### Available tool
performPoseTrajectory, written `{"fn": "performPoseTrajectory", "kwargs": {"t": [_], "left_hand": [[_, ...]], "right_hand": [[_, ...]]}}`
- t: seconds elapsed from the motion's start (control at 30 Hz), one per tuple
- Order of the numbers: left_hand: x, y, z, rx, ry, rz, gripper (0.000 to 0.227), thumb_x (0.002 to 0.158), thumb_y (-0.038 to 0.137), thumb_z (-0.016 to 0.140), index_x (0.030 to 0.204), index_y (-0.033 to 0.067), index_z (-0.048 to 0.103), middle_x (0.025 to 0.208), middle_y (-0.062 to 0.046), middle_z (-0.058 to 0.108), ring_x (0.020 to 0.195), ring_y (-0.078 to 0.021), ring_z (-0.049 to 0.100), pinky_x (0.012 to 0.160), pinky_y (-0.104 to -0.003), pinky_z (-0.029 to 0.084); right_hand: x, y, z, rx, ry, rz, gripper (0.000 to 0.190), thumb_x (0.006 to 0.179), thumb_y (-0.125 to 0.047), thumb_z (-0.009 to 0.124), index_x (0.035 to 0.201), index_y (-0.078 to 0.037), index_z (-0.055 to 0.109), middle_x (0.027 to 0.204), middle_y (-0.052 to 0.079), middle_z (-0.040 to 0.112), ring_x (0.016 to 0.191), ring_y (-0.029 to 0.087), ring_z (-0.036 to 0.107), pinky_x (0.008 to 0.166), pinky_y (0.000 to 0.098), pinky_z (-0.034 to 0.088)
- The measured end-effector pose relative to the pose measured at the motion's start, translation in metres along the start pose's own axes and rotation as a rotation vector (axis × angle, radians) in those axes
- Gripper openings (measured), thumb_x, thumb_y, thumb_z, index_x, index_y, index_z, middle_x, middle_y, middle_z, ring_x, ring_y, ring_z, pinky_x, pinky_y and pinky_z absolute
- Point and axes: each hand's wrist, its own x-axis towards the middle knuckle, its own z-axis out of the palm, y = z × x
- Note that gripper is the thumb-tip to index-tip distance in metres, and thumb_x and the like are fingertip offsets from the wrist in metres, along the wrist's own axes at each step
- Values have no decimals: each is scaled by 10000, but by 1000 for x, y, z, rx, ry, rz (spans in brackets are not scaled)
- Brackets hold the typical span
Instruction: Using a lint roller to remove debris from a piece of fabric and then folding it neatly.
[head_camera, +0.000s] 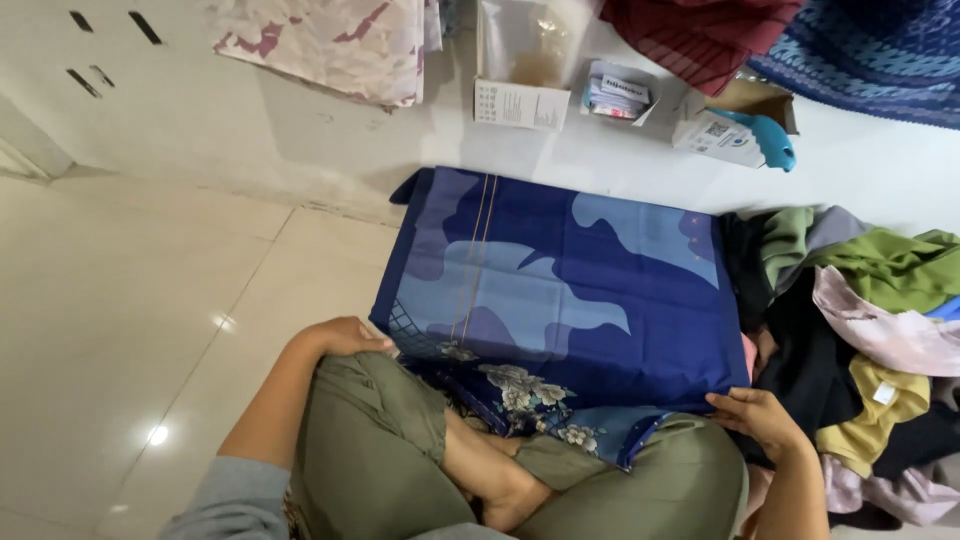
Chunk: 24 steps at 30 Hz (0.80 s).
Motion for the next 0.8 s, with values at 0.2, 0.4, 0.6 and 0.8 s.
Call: {"fn": "performPoseTrajectory", "kwargs": {"t": [0.2,0.4,0.6,0.8], "left_hand": [[5,2,2,61,-27,86,598,863,664,563,1285,281,745,1314,-5,733,1180,-212,690,1055,-333,505],[-3,9,3,-83,-25,91,492,847,479,738,1250,198,771,1302,6,750,1166,-174,701,1046,-306,505],[-39,15,-19,-185,64,208,276,882,325,754,924,55,795,852,-2,734,797,-122,617,810,-259,490],[-45,48,-77,-681,161,449,200,978,245,659,893,81,735,928,-8,709,953,-126,640,997,-316,469]], "right_hand": [[-9,-2,2,69,-5,-17,108,945,15,716,862,74,680,893,167,655,896,297,675,940,426,551],[-18,-6,4,86,-22,15,195,959,56,668,1121,148,726,1061,243,716,980,337,664,962,421,511],[-19,-3,-16,157,-149,-158,153,928,83,670,1022,172,750,992,256,759,913,310,702,916,370,531],[-12,-68,-36,303,-110,-392,113,1034,-42,577,1098,30,635,1065,126,629,945,213,587,893,345,472]]}}
